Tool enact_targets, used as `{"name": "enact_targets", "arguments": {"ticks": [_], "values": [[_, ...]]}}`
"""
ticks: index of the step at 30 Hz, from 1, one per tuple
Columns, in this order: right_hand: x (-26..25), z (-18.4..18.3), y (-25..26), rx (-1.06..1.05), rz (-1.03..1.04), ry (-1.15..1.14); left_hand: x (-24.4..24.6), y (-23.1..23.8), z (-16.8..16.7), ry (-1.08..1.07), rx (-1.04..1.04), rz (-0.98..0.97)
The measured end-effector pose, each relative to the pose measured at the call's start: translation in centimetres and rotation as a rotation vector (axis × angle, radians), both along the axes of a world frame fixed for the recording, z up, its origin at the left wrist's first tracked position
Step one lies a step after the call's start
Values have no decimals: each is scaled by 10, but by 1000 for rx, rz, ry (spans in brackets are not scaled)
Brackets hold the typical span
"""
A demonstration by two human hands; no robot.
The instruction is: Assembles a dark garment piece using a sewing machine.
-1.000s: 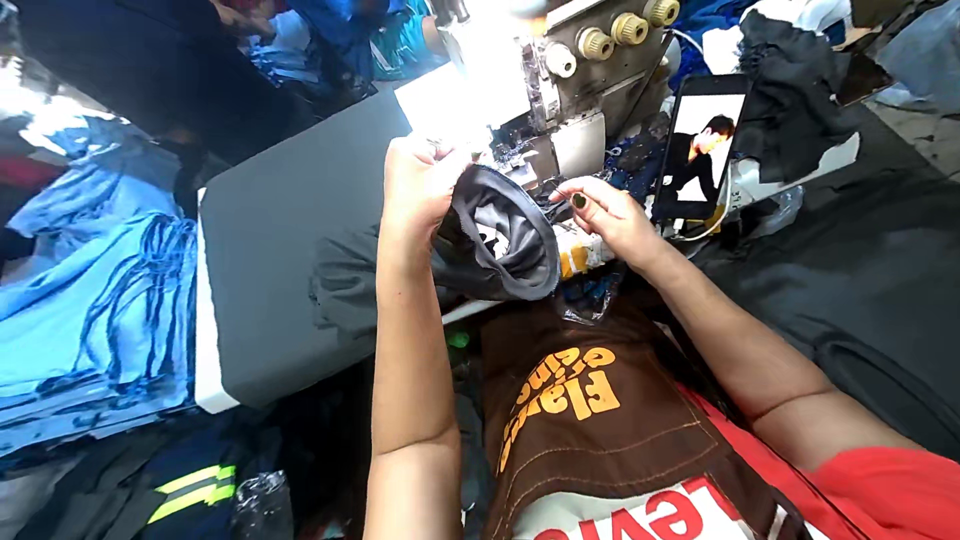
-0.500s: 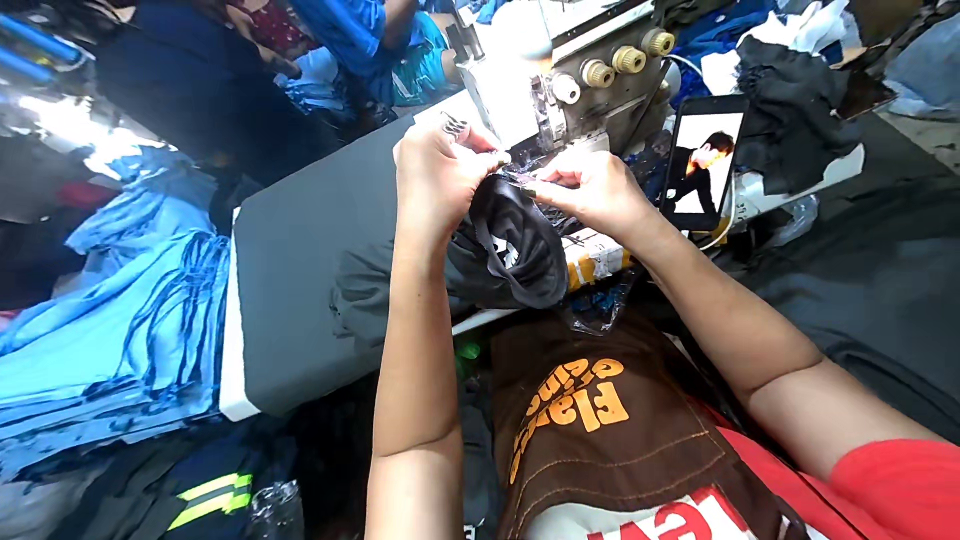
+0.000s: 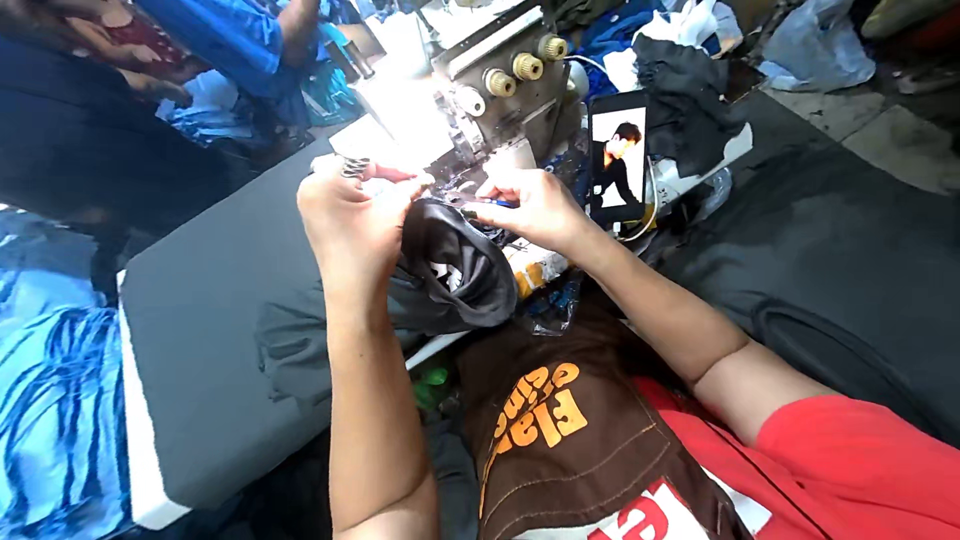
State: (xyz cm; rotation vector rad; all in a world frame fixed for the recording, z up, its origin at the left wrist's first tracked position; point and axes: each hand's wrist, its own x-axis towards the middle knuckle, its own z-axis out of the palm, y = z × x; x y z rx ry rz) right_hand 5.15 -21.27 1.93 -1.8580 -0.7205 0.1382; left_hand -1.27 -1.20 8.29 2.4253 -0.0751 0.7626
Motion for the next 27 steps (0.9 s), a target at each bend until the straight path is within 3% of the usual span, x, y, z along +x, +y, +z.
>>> {"name": "enact_targets", "arguments": {"ticks": [7, 11, 14, 18, 21, 23, 27], "values": [[7, 6, 17, 94, 12, -99, 6, -14, -5, -69, 28, -54], [7, -2, 20, 180, -58, -51, -9, -13, 0, -99, -139, -157], [7, -28, 13, 314, -113, 13, -35, -19, -3, -107, -272, -240], [-12, -82, -1, 298, -38, 219, -42, -29, -65, -23, -4, -64], [-36, -98, -2, 241, 38, 416, -43, -25, -109, 5, 162, 70], [-47, -102, 1, 228, 35, 463, -44, -18, -104, 29, 53, 77], [-46, -98, 7, 229, 32, 433, -55, 11, -79, 27, -363, 18]]}}
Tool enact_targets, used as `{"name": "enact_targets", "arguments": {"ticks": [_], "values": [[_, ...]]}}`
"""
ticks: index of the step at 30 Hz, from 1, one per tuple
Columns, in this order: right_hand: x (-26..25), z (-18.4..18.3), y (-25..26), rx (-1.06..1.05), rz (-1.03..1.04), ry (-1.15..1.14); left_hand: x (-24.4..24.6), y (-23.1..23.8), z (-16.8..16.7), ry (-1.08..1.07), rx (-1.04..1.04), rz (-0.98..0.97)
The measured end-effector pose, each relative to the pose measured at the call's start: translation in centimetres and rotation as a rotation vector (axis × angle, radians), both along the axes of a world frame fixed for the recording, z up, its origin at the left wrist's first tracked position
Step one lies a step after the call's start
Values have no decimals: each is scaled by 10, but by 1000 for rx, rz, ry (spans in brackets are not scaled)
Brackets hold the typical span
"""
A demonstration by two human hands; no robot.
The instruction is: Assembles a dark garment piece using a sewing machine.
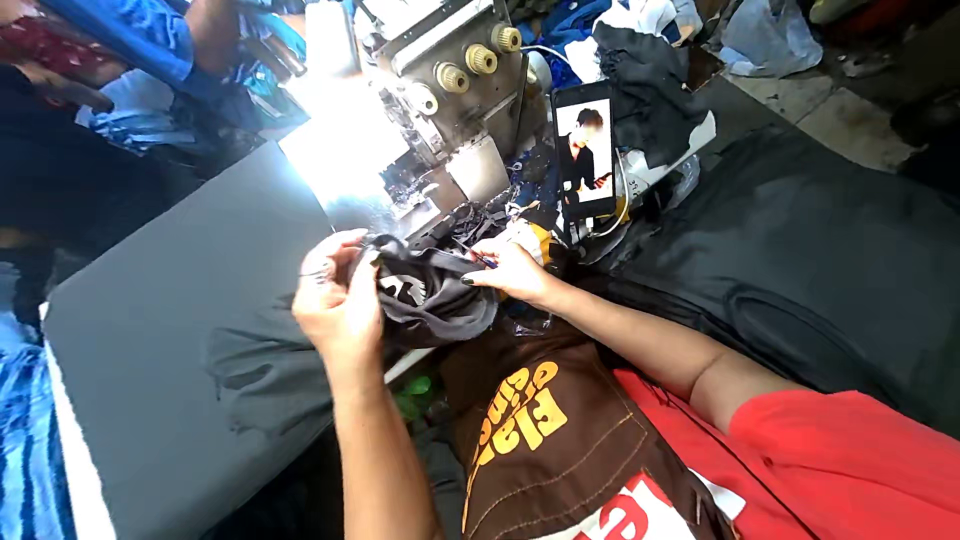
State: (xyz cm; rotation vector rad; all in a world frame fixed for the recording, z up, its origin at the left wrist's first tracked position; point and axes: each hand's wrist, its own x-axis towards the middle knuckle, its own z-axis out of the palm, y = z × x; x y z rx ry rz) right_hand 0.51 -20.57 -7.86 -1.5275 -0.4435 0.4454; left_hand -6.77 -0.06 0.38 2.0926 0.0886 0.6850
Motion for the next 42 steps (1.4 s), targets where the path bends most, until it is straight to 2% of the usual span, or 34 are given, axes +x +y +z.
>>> {"name": "enact_targets", "arguments": {"ticks": [4, 7, 9, 13, 15, 20, 26, 32, 35, 37, 42], "values": [[10, 17, -2, 91, 32, 40, -26, 30, 20, -30, -370, -33], [12, 32, -3, 214, 51, 136, -43, 43, 33, -62, -473, -12], [15, 38, -1, 279, 54, 110, -49, 44, 37, -66, -431, -24], [23, 36, 6, 405, 47, -68, -52, 43, 27, 6, -77, -111], [25, 33, 4, 443, 84, -136, -54, 43, 17, -3, -10, -65], [18, 29, -2, 338, 129, -256, -69, 39, -2, -70, -51, 91], [12, 24, -2, 294, 119, -228, -92, 35, -22, -127, -151, 125], [13, 14, 0, -5, 43, -372, -99, 38, -33, -159, -216, 140], [12, 12, 2, -86, 0, -390, -98, 35, -35, -178, -247, 142], [14, 11, 1, -27, -16, -360, -97, 34, -33, -184, -253, 140], [14, 36, -8, 252, 69, -57, -85, 37, -10, -190, -212, 91]]}}
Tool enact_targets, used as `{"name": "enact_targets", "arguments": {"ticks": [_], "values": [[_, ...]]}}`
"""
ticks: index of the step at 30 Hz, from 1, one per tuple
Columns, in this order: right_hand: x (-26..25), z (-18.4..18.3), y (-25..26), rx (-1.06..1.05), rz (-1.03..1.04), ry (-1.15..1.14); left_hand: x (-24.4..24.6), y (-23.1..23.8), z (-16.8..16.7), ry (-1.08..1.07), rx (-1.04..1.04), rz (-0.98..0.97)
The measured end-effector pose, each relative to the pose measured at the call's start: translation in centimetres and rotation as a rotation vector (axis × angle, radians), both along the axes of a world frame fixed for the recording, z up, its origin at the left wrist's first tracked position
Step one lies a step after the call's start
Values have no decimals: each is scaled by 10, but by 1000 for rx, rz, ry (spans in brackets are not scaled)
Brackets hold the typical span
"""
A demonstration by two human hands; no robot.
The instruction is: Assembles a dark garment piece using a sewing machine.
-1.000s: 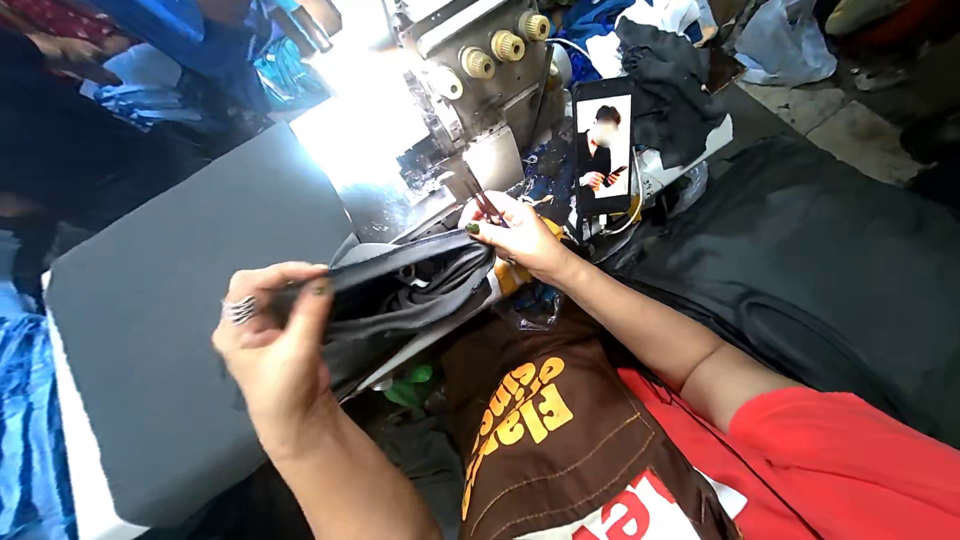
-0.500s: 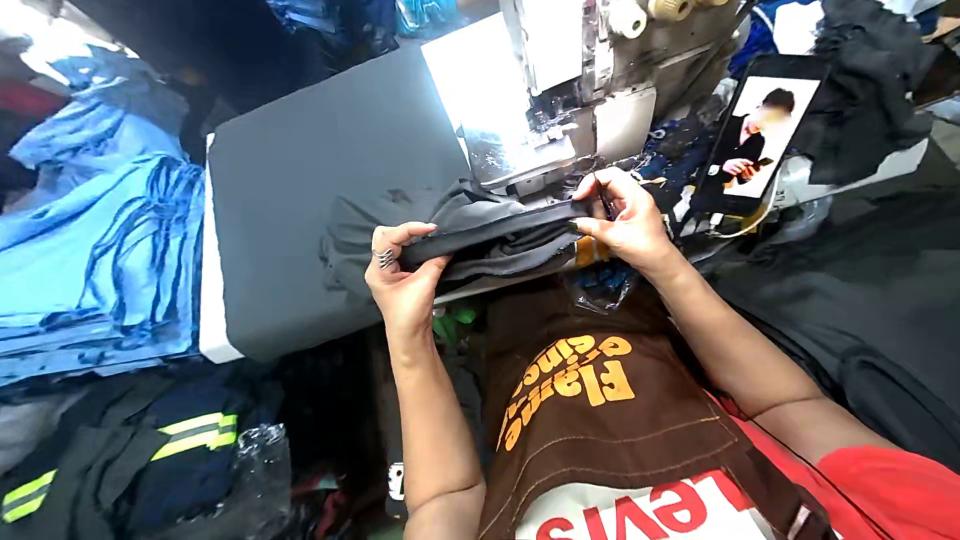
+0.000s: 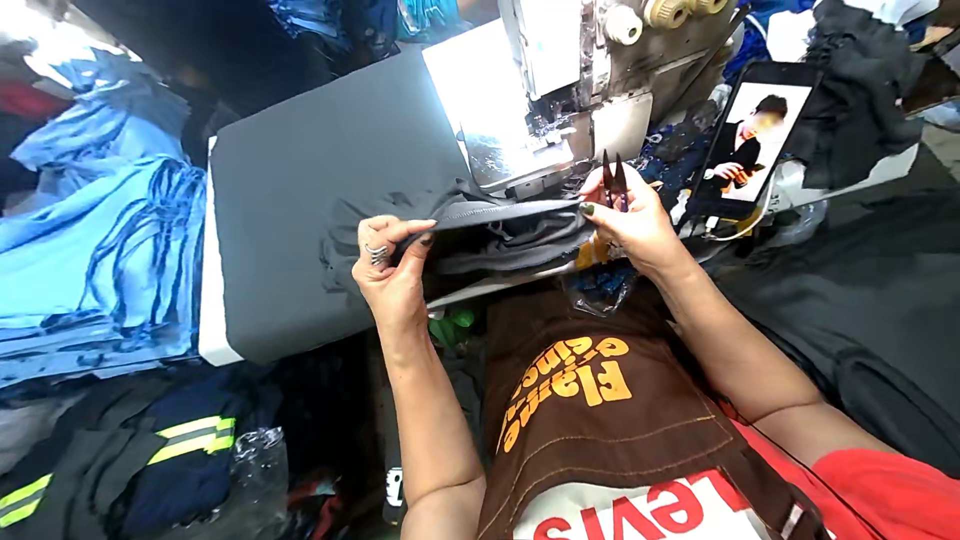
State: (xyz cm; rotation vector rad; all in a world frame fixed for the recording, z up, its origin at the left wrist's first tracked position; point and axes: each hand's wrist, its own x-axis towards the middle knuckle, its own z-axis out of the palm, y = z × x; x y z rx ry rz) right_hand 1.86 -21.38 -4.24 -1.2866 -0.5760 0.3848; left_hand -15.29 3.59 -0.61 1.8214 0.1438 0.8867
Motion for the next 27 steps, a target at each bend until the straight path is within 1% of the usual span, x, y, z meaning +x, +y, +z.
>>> {"name": "enact_targets", "arguments": {"ticks": [2, 5, 6, 8, 9, 11, 13, 15, 17, 20, 22, 24, 27], "values": [[-5, 8, -2, 84, 66, -9, 18, 2, 16, -71, -21, -121], [-11, 10, -3, 90, 122, -220, 53, -14, 46, -130, -179, -339], [-12, 9, -3, 68, 106, -247, 65, -20, 55, -125, -193, -353], [-13, 5, -5, -5, 35, -237, 89, -27, 68, -66, -154, -238], [-12, 2, -6, -25, 7, -188, 102, -28, 71, -32, -125, -166], [-10, -3, -9, -31, -13, -78, 131, -25, 64, -19, -91, -70], [-5, -8, -14, -36, -24, 31, 157, -17, 44, 5, -52, 17], [0, -14, -17, -60, -28, 108, 172, -13, 27, 174, 20, 154], [4, -22, -21, -103, -32, 109, 181, -13, 19, 358, 75, 246], [6, -31, -24, -170, -40, 41, 187, -13, 20, 490, 134, 259], [6, -34, -27, -198, -27, 3, 188, -12, 20, 535, 149, 246], [7, -34, -30, -206, -9, 0, 189, -9, 20, 517, 96, 208], [5, -32, -33, -181, -3, 117, 184, -4, 17, 442, 9, 111]]}}
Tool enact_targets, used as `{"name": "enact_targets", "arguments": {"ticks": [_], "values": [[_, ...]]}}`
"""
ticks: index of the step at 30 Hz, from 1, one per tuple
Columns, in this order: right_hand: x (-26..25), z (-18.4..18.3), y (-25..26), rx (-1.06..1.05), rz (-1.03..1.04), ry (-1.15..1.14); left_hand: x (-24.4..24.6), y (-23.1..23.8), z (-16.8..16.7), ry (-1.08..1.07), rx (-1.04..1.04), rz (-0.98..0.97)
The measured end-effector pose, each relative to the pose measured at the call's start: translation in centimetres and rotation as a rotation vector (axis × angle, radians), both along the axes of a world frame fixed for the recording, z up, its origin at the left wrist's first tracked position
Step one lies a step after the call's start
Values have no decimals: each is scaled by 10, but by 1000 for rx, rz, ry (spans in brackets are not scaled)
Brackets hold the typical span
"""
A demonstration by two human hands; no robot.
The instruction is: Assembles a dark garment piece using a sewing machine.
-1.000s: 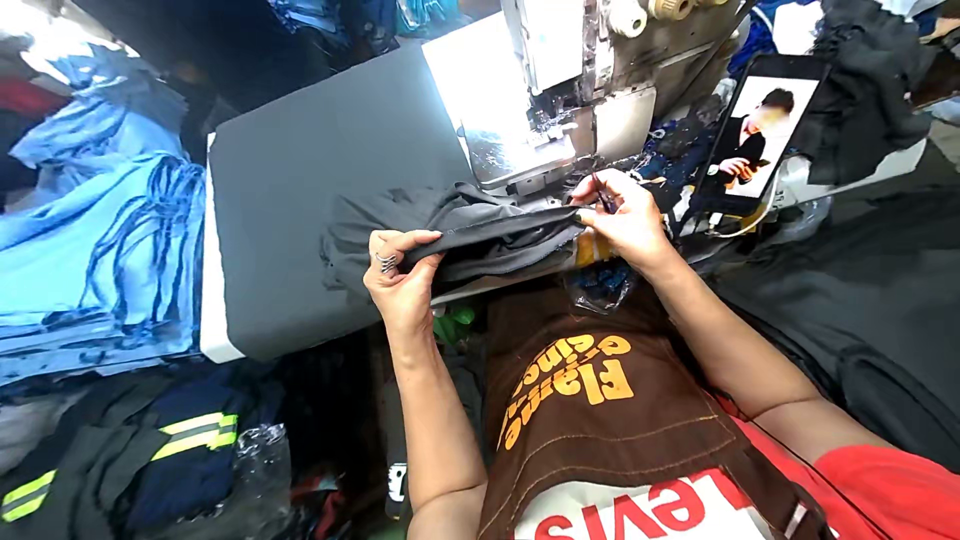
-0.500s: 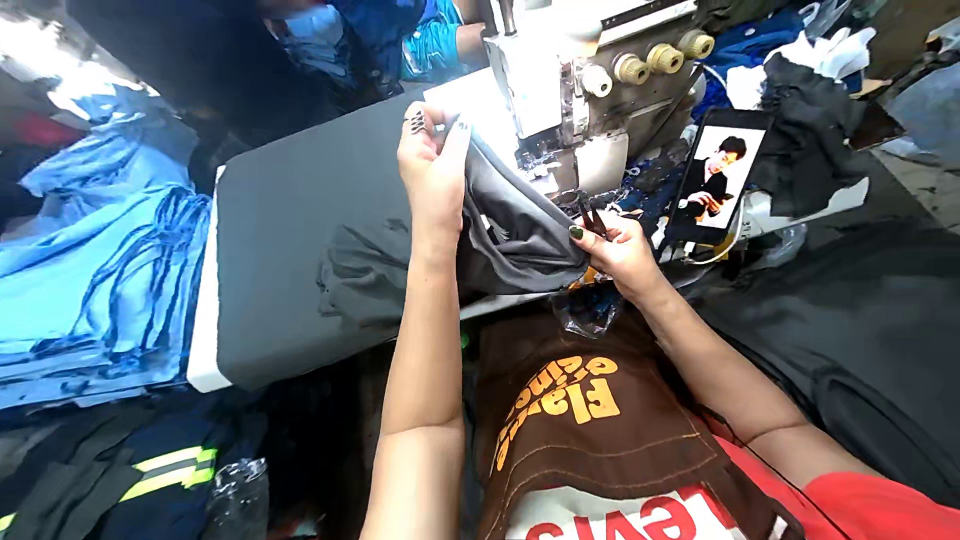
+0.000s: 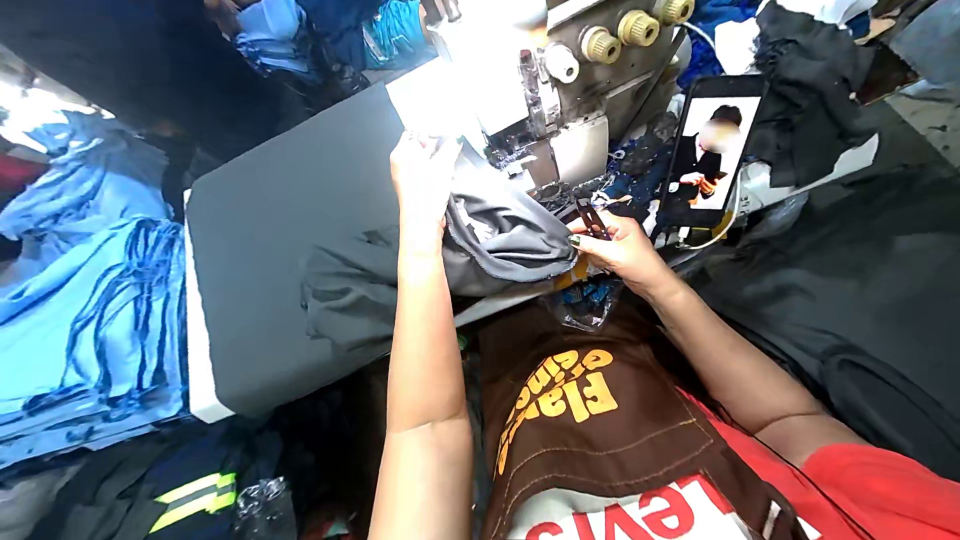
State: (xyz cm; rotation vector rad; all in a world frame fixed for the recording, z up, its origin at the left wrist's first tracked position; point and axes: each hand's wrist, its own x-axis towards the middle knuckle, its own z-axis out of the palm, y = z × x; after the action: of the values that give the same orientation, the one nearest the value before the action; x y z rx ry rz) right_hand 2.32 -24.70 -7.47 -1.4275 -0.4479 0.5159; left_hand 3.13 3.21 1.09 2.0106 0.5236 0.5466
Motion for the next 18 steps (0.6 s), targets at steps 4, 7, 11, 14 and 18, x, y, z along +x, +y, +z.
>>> {"name": "enact_targets", "arguments": {"ticks": [4, 7, 11, 14, 18], "values": [[-2, 9, -3, 46, 23, 75, -6, 8, -9, -160, -55, -100], [-2, 15, 0, 46, 14, 59, -7, 8, -9, -163, -63, -102], [0, 13, 1, -60, -62, -175, -9, 10, -6, -123, -64, -144], [1, 16, -1, 1, -84, -304, -20, 16, -5, -160, -112, -289], [-12, 14, -7, -5, 147, -557, -33, 18, -5, -245, -128, -356]]}}
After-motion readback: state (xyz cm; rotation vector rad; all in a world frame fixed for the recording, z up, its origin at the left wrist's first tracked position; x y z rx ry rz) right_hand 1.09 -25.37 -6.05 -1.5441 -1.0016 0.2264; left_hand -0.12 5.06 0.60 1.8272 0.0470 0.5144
